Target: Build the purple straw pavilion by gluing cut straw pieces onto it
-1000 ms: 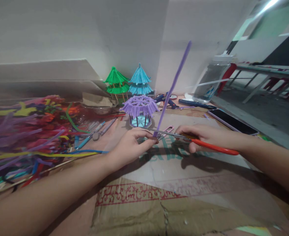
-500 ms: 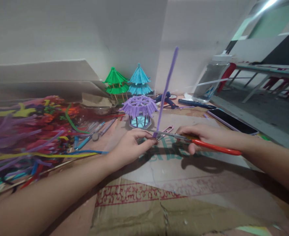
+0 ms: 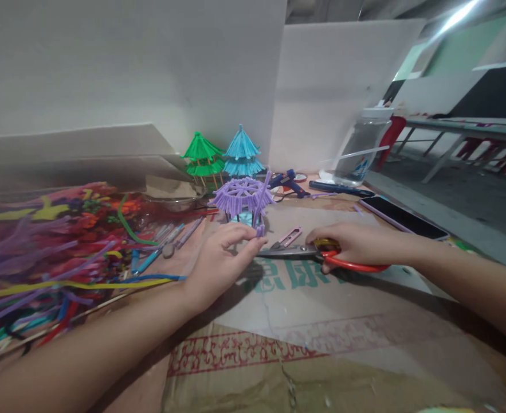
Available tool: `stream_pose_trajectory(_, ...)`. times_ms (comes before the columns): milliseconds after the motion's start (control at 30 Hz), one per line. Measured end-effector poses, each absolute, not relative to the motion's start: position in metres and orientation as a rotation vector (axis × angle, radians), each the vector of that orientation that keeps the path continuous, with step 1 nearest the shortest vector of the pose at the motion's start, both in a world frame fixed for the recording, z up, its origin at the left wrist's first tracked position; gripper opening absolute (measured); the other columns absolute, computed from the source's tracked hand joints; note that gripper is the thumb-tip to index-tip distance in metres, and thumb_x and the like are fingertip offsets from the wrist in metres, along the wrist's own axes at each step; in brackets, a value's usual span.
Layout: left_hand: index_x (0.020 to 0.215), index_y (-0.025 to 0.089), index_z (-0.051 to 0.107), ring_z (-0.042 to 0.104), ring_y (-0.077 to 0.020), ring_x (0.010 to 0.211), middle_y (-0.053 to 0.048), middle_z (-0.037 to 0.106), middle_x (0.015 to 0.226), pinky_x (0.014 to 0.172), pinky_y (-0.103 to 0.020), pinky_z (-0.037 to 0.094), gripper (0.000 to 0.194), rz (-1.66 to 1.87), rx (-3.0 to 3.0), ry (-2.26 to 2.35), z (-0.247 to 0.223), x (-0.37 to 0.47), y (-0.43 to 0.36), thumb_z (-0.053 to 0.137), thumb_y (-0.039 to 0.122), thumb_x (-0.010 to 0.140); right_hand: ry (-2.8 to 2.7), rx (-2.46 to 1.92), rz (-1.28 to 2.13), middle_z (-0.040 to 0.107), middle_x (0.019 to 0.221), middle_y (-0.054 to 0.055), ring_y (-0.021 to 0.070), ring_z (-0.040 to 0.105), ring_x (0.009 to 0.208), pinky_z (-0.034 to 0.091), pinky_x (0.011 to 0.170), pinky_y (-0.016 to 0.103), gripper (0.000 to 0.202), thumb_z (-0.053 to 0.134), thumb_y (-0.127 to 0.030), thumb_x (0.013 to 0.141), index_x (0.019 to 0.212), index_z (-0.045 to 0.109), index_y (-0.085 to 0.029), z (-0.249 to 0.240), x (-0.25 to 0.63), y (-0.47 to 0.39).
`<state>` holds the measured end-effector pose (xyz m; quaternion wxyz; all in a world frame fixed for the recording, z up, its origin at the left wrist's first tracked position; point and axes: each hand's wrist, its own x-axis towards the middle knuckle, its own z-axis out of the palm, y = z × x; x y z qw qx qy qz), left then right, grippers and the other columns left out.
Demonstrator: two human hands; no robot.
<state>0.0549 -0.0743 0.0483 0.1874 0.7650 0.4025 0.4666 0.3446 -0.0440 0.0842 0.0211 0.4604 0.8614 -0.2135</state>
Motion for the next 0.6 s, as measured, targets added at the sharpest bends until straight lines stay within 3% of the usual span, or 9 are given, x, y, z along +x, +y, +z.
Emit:
stream_pose_trajectory(67,0.079,0.021,0.071,0.066,-0.0186,0.089,-0.003,0.074,0.087,0.090,-0.033,0.051,0.015,1.351,2.156,1.189,0.046,0.052,-0.069,0.065,0.033,0.086,2.735,1.407,-0.636,0.072,0.101,0.003,0.0251,0.065,0.087,0.044,0.069,0.031,0.047,0.069,-0.051,0.078,0.118,0.067,-0.027,0.082,0.342,-0.048)
stream_pose_trajectory(200,0.079,0.020,0.072,0.066,-0.0192,0.093,-0.004,0.073,0.093,0.092,-0.035,0.050,0.012,1.253,2.193,1.179,0.039,0.048,-0.057,0.067,0.030,0.084,2.935,1.191,-0.600,0.062,0.132,0.007,0.0266,0.059,0.115,0.044,0.095,0.036,0.046,0.059,-0.031,0.087,0.134,0.060,-0.030,0.079,0.333,-0.057)
stream_pose_trajectory(367,0.083,0.020,0.073,0.063,-0.0217,0.104,-0.006,0.069,0.104,0.095,-0.037,0.048,0.011,1.136,2.152,1.305,0.032,0.050,-0.052,0.066,0.027,0.084,2.926,1.159,-0.567,0.060,0.128,0.010,0.0272,0.060,0.111,0.046,0.094,0.038,0.049,0.058,-0.030,0.089,0.139,0.057,-0.030,0.078,0.329,-0.065)
stream_pose_trajectory(600,0.090,0.021,0.072,0.067,-0.0196,0.093,-0.004,0.075,0.096,0.087,-0.032,0.049,0.014,0.811,2.236,1.118,0.033,0.054,-0.057,0.059,0.027,0.089,2.936,1.101,-0.571,0.058,0.132,0.010,0.0281,0.058,0.116,0.045,0.097,0.040,0.052,0.057,-0.027,0.090,0.142,0.053,-0.032,0.083,0.327,-0.067)
